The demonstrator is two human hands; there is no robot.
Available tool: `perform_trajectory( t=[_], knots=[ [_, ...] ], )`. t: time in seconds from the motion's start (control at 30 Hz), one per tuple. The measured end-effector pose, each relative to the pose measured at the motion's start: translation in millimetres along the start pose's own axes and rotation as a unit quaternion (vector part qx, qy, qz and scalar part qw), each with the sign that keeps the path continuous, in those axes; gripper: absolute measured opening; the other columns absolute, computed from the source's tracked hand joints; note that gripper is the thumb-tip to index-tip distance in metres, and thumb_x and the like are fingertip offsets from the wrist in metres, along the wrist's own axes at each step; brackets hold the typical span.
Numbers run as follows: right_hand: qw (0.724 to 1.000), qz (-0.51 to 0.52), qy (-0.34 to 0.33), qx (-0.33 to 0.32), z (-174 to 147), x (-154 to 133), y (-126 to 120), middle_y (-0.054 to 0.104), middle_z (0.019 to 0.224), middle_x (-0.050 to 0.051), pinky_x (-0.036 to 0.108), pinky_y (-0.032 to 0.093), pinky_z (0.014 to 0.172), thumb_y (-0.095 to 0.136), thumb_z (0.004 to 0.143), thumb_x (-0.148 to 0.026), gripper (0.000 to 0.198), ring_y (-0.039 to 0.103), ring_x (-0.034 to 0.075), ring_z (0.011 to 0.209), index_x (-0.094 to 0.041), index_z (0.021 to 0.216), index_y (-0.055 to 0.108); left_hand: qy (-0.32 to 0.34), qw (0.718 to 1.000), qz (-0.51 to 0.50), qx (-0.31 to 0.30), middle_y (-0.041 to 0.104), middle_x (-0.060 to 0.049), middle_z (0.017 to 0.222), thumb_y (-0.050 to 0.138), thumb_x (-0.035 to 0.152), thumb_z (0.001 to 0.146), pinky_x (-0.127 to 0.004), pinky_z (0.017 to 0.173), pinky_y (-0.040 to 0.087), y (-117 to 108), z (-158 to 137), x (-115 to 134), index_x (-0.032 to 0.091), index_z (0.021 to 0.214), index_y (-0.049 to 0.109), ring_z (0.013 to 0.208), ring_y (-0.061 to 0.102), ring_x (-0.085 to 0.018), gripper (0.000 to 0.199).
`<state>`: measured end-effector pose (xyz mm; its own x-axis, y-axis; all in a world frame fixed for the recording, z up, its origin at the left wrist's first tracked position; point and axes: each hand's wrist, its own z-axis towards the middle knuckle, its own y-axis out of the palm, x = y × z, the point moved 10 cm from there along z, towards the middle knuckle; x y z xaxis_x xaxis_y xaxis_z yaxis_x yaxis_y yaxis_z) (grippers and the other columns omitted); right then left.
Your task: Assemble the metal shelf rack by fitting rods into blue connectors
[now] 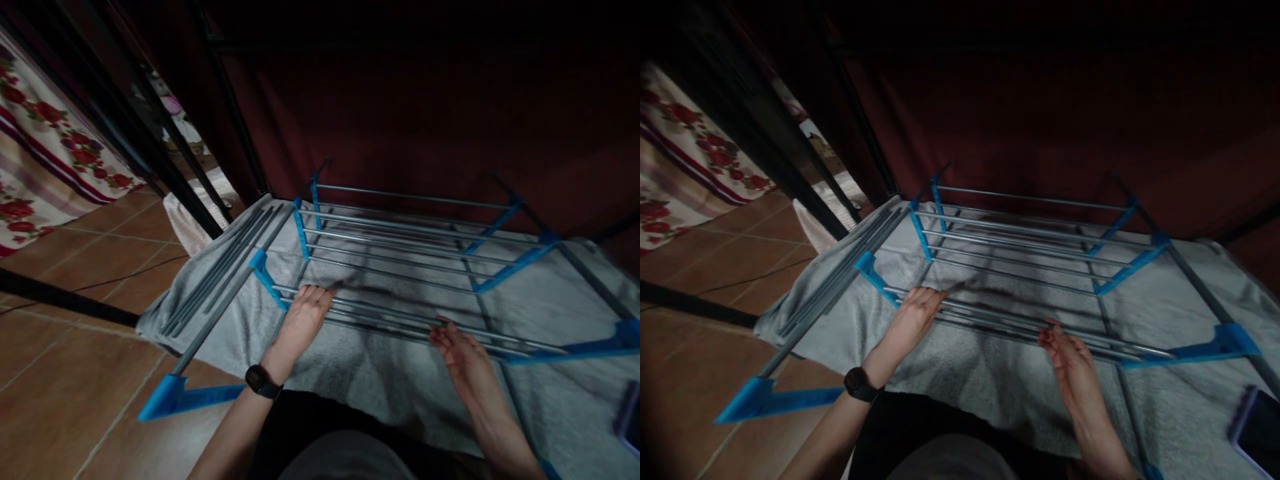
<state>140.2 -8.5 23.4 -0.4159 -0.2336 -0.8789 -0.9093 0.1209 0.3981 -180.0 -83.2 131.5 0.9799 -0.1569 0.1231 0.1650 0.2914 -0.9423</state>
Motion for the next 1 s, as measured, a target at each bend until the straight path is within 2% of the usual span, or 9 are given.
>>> perform_trajectory(
  t=[0.17,0.3,0.57,1.0],
  knots=[
    [1.0,0.011,-0.008,0.0,-4,-7,12,0.076,0.082,0.001,0.032,0.056,0.075,0.095,0.063,-0.048,0.032,0.068,0.016,0.075,-0.025,0.075,0.077,0.029,0.999,0.011,0.043,0.072,-0.01,0.099,0.044,0.02,0.103,-0.041,0.088,0.048,-2,1,-4,0.015,0.123,0.066,0.094,0.064,-0.027,0.03],
    [1.0,0.002,-0.01,-0.011,-2,-9,18,0.076,0.083,0.002,0.034,0.053,0.077,0.092,0.067,-0.054,0.037,0.066,0.016,0.073,-0.023,0.083,0.078,0.06,0.996,0.01,0.063,0.072,-0.01,0.098,0.04,0.026,0.104,-0.042,0.085,0.049,-3,4,-5,0.015,0.123,0.066,0.091,0.065,-0.027,0.033],
    [1.0,0.009,-0.006,-0.01,-2,-12,20,0.074,0.076,0.002,0.033,0.05,0.074,0.093,0.064,-0.055,0.04,0.064,0.017,0.072,-0.023,0.081,0.079,0.083,0.994,0.031,0.063,0.073,-0.01,0.096,0.037,0.028,0.105,-0.042,0.084,0.05,0,4,-8,0.016,0.125,0.064,0.089,0.067,-0.027,0.035],
    [0.999,0.01,-0.005,-0.03,-2,-17,24,0.076,0.08,0.003,0.033,0.049,0.076,0.093,0.065,-0.055,0.04,0.065,0.017,0.073,-0.022,0.085,0.081,0.112,0.991,0.036,0.068,0.074,-0.012,0.099,0.037,0.033,0.107,-0.044,0.083,0.05,0,4,-6,0.012,0.128,0.062,0.091,0.068,-0.03,0.039]
  ],
)
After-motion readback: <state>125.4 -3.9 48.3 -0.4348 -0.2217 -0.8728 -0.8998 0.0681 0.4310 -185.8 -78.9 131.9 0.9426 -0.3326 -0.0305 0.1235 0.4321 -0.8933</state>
